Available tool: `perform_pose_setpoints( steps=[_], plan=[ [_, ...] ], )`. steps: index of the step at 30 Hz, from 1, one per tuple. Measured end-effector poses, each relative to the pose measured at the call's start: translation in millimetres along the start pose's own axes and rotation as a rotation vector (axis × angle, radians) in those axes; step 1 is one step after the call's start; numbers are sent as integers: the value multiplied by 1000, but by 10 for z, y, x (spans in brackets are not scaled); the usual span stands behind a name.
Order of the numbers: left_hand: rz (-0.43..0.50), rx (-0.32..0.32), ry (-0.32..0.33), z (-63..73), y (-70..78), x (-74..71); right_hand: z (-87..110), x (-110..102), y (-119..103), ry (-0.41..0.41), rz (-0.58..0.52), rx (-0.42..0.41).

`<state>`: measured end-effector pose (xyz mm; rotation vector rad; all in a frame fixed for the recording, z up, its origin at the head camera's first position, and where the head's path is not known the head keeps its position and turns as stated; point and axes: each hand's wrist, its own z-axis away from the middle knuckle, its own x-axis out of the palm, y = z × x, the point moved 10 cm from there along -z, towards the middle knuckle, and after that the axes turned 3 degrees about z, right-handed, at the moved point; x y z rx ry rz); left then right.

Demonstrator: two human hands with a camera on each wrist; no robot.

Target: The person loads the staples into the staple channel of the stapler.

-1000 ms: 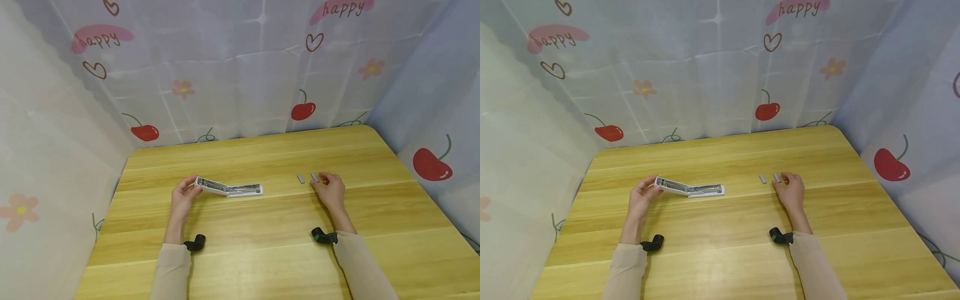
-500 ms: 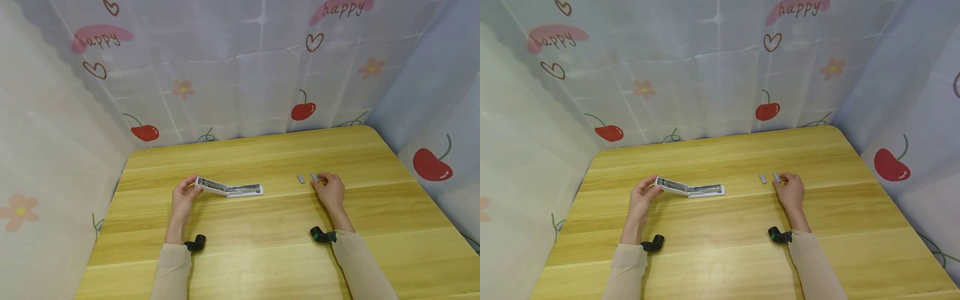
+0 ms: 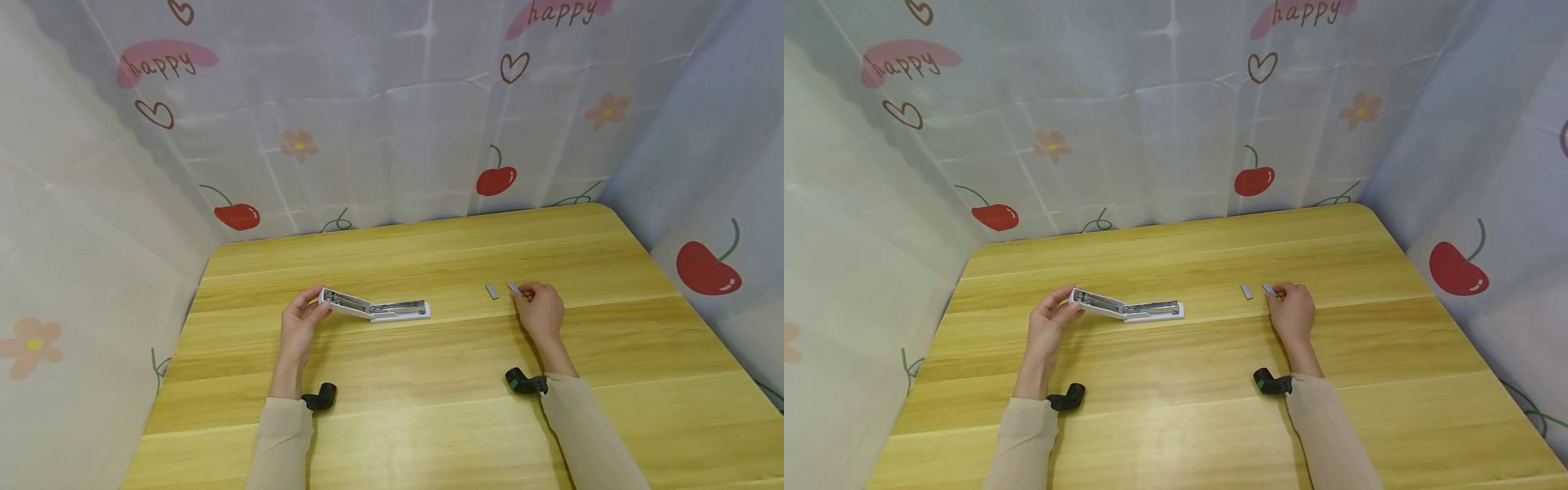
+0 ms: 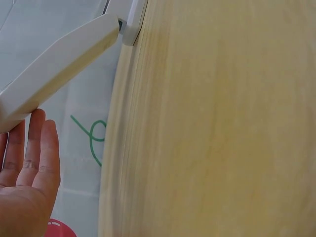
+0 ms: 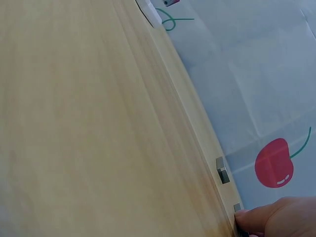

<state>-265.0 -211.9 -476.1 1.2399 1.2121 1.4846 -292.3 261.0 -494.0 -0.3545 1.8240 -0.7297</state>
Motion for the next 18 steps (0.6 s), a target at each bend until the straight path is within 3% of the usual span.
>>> perform_pose_setpoints(
  steps=[18],
  plan=[
    [-3,-1,9,4,-1,-6,9,-19,-39,18,-61,-34]
  ],
)
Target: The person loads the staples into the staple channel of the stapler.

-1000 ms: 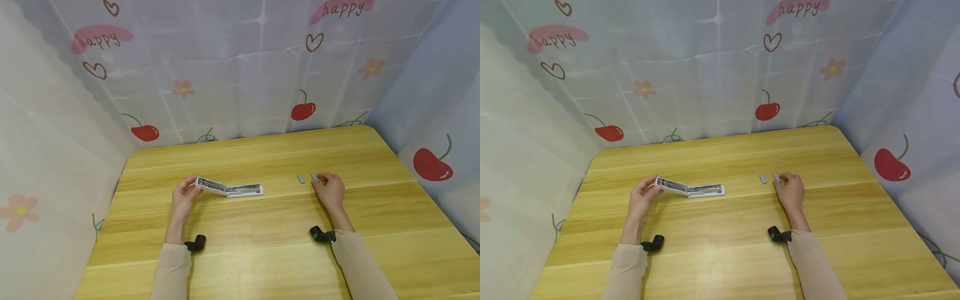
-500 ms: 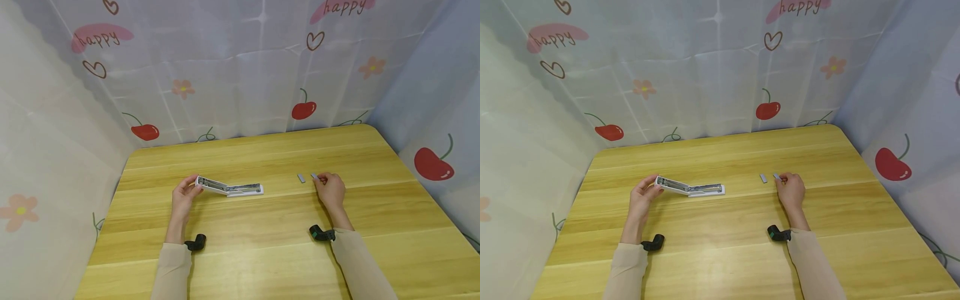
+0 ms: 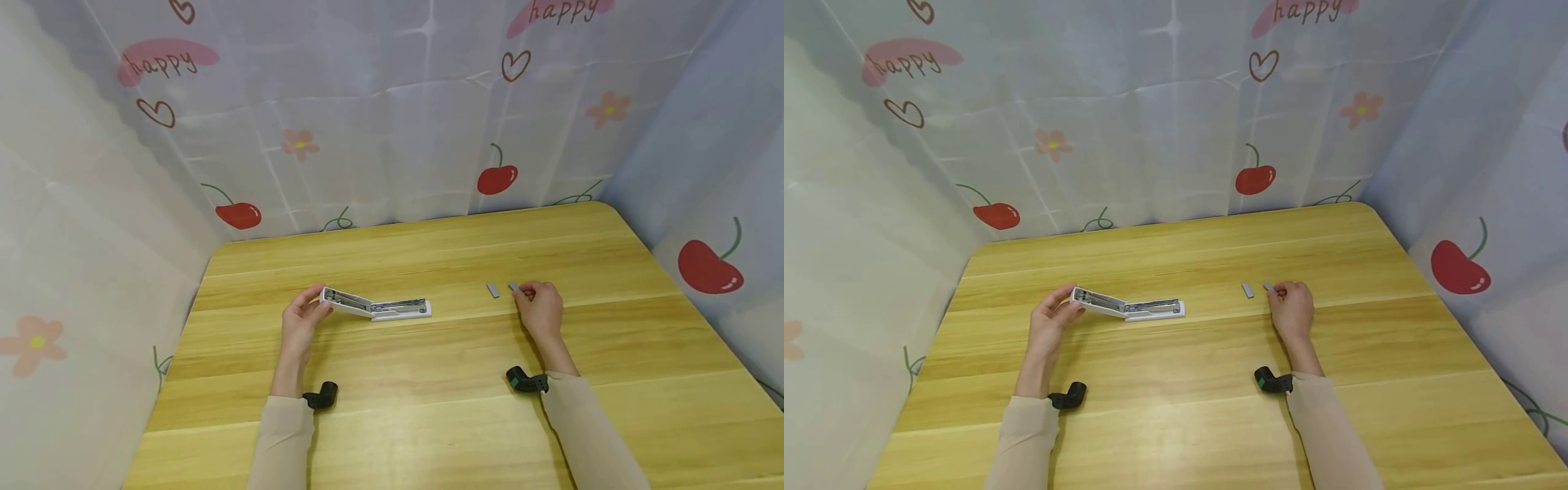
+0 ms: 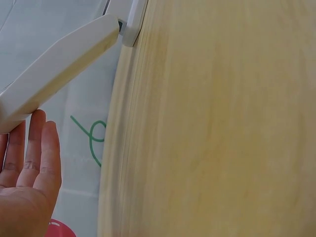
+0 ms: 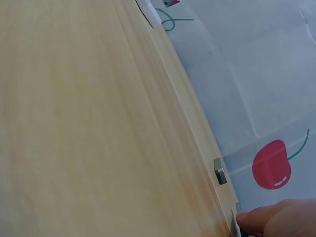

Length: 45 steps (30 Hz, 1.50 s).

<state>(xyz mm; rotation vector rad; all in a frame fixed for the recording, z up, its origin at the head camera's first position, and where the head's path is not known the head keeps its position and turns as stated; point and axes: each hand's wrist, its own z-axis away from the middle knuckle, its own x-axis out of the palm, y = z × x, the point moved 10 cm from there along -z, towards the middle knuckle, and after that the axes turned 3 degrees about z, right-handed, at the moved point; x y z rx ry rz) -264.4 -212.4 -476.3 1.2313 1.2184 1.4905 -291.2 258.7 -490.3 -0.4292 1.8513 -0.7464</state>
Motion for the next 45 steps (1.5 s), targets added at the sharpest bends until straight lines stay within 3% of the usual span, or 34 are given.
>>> perform_pose_setpoints(
  steps=[12,19,28,35,45],
  plan=[
    [-8,7,5,2,2,-3,35,-49,-79,-15,-17,-20],
    [-16,11,15,4,2,-20,104,-58,-175,-23,12,-79],
    [-7,6,1,8,13,-15,215,-90,-409,-28,-34,-149],
    [-10,13,10,7,9,-25,252,14,-578,-105,-73,-172],
    [-2,5,0,0,-3,-14,306,194,-930,-212,-119,-280]
  ],
)
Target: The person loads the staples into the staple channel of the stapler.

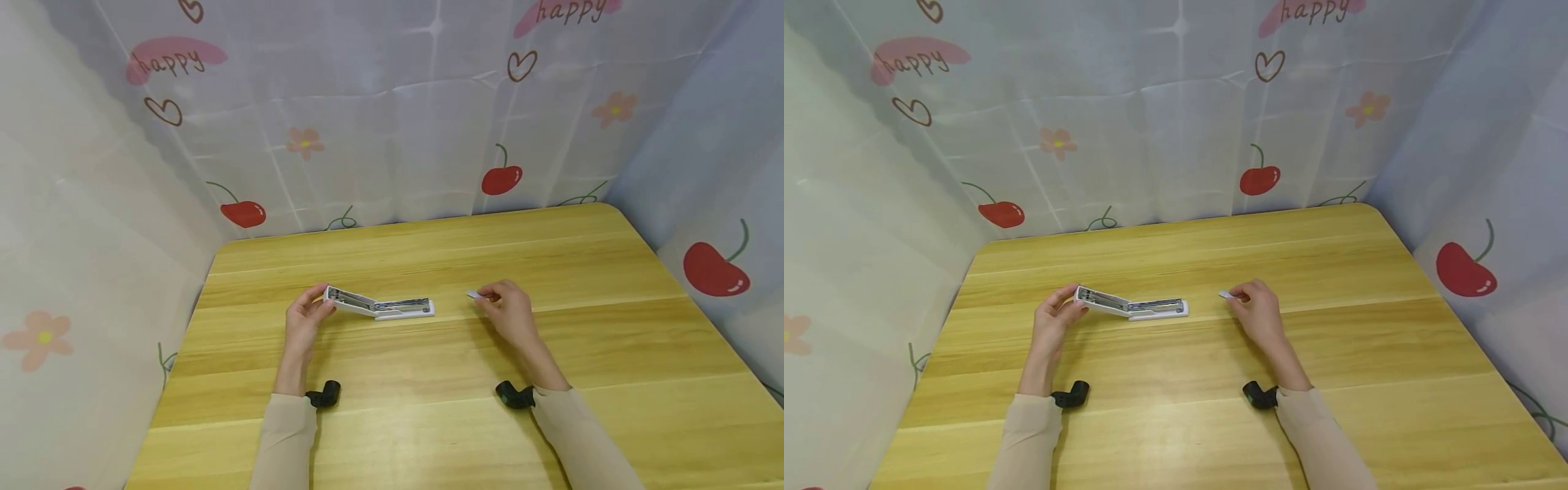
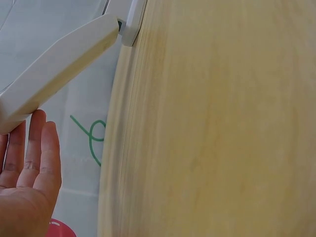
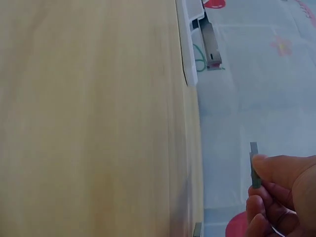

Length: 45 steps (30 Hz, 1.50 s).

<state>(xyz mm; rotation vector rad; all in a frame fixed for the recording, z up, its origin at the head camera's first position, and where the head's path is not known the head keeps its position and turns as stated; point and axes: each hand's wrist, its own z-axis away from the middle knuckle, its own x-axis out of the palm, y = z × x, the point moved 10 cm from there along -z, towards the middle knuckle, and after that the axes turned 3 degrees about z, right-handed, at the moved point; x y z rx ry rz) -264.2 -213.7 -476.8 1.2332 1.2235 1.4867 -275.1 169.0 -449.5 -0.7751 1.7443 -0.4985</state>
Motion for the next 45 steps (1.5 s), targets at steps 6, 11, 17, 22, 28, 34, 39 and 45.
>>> perform_pose_setpoints(
  steps=[6,11,17,22,28,34,39,45],
  plan=[
    [-15,5,1,6,5,8,-87,141,-153,-48,-12,-56],
    [-5,8,-6,8,10,26,-164,232,-285,-75,-7,-120],
    [11,9,-12,5,23,35,-223,357,-445,-128,-15,-187],
    [9,5,-11,2,27,32,-258,473,-527,-170,-9,-211],
    [10,5,-8,3,26,24,-293,598,-607,-224,-27,-216],
    [3,6,-5,2,21,17,-302,709,-656,-272,-39,-215],
    [1,12,-13,2,22,22,-304,787,-676,-303,-34,-213],
    [6,17,-11,6,21,10,-301,844,-693,-314,-33,-213]
  ],
)
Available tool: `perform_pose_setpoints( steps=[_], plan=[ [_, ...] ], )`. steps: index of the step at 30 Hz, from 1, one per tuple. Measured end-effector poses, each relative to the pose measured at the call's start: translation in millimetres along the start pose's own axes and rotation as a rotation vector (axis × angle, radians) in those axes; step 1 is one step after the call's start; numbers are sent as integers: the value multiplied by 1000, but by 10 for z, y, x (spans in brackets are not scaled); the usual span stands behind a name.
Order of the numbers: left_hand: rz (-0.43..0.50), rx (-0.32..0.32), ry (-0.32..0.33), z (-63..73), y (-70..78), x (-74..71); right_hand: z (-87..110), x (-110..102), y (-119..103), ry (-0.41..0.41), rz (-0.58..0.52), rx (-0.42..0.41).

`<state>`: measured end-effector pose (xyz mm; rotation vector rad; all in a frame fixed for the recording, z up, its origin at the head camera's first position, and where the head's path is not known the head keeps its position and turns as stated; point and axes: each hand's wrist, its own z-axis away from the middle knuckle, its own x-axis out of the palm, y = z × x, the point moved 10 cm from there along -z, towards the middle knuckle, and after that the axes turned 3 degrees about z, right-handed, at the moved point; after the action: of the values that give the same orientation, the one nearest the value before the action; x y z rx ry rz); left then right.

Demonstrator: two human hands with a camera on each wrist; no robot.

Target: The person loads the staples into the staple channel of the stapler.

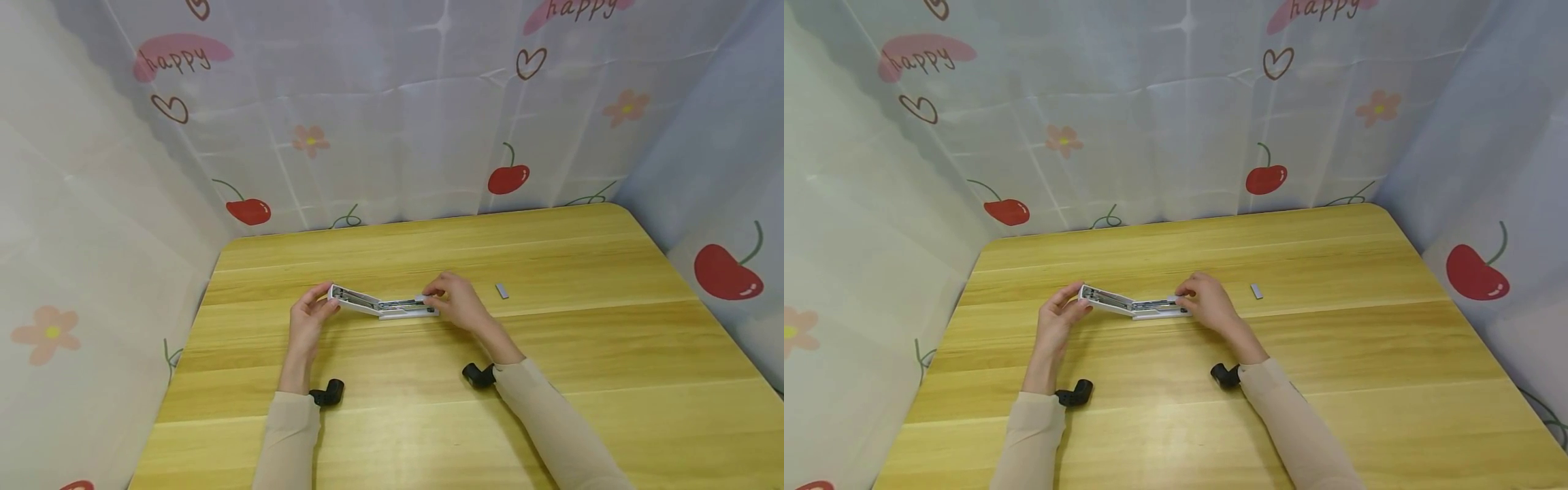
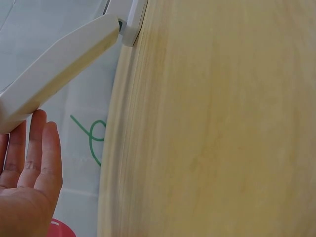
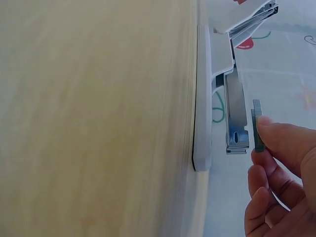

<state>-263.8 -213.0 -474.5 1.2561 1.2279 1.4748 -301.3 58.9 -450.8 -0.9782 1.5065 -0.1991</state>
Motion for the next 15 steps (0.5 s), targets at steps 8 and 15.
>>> perform_pose_setpoints(
  steps=[8,15],
  plan=[
    [-3,4,12,-2,1,-12,-16,44,7,3,24,-3],
    [-12,-5,9,-6,-16,-11,-15,65,18,-6,41,2]
  ],
)
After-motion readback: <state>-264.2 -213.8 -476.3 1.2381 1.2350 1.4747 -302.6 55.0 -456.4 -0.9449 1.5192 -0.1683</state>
